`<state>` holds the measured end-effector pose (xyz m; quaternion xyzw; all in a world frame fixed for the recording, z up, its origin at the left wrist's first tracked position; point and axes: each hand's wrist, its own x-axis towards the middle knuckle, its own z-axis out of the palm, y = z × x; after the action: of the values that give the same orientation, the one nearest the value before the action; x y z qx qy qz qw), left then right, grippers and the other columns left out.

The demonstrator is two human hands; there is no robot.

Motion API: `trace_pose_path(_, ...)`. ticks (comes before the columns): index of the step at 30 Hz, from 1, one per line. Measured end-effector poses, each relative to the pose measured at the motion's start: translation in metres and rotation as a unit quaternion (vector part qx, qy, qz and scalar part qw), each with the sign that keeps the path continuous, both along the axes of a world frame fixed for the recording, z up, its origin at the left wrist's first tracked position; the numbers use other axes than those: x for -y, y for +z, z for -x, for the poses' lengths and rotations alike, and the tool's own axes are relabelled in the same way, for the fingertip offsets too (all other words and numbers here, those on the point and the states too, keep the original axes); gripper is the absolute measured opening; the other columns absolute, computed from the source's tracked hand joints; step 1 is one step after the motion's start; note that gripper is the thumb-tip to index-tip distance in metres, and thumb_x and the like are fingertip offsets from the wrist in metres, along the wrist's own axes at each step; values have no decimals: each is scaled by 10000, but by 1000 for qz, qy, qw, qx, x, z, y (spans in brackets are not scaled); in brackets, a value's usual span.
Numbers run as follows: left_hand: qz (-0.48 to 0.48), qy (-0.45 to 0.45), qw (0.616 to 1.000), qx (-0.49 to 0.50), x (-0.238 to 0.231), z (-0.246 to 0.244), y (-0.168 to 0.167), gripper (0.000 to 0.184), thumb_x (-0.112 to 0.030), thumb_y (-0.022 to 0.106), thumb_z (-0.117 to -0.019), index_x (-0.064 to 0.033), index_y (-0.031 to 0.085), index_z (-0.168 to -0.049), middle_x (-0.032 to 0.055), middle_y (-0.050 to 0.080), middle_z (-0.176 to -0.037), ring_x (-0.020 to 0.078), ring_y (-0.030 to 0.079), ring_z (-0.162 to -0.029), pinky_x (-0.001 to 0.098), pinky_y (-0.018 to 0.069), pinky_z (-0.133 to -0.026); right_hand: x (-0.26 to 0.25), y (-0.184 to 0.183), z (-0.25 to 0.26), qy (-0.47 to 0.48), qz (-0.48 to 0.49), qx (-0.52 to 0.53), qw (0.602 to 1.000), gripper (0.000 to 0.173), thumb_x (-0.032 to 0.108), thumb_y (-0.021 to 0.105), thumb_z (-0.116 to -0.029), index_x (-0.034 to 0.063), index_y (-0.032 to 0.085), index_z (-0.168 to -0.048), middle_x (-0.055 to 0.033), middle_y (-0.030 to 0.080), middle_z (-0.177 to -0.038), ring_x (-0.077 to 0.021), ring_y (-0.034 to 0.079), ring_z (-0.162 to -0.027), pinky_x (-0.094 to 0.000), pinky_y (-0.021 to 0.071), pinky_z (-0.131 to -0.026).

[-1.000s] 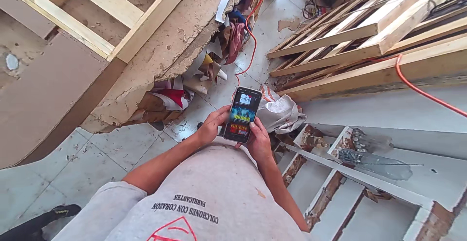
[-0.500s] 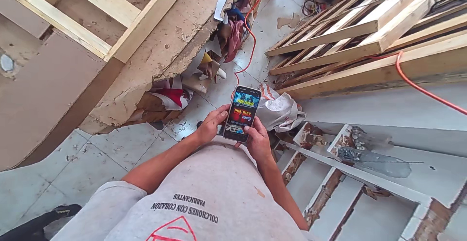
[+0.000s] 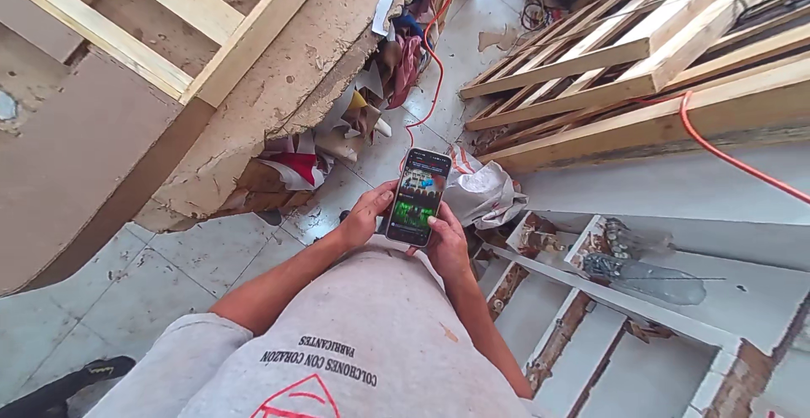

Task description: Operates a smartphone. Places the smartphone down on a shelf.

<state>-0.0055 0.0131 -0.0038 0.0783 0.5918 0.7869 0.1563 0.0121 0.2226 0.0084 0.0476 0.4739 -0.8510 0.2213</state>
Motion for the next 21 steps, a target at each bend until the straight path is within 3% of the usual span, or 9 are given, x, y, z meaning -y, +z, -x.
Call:
trace_pose_path(5, -3, -4, 1000, 1, 2, -2, 0, 541, -255, 204, -1101, 76, 437, -1459, 126, 685, -1273, 156, 695, -1102, 341, 594, -930, 1, 0, -3, 4, -21, -8, 1000, 478, -31, 373, -924, -1, 389, -1400, -157, 707, -1152, -274, 758, -858, -416, 633, -526)
trace_pose_path(10, 2, -7, 1000, -2, 3, -2, -2, 553, -279, 207, -1102, 78, 460, -1440, 131, 698, -1240, 162, 699, -1081, 346, 593, -919, 6, 2, -5, -14, -30, -1, 999, 331, 132, 318, -1100, 15, 437, -1385, -158, 716, -1130, -272, 763, -859, -404, 636, -512)
trace_pose_path(14, 7, -8, 1000, -3, 4, -2, -2, 561, -287, 204, -1104, 83, 461, -1440, 138, 699, -1236, 170, 701, -1080, 356, 595, -919, 7, 3, -6, -19, -20, 6, 1000, 358, 206, 289, -1119, 26, 435, -1391, -154, 716, -1125, -273, 761, -842, -398, 632, -501)
trace_pose_path(21, 7, -9, 1000, 3, 6, -1, -1, 556, -275, 197, -1100, 74, 460, -1444, 133, 696, -1246, 162, 699, -1080, 347, 593, -917, 9, 3, -5, -22, -6, 15, 1000, 344, 185, 298, -1107, 36, 438, -1384, -144, 716, -1136, -264, 761, -851, -393, 630, -506)
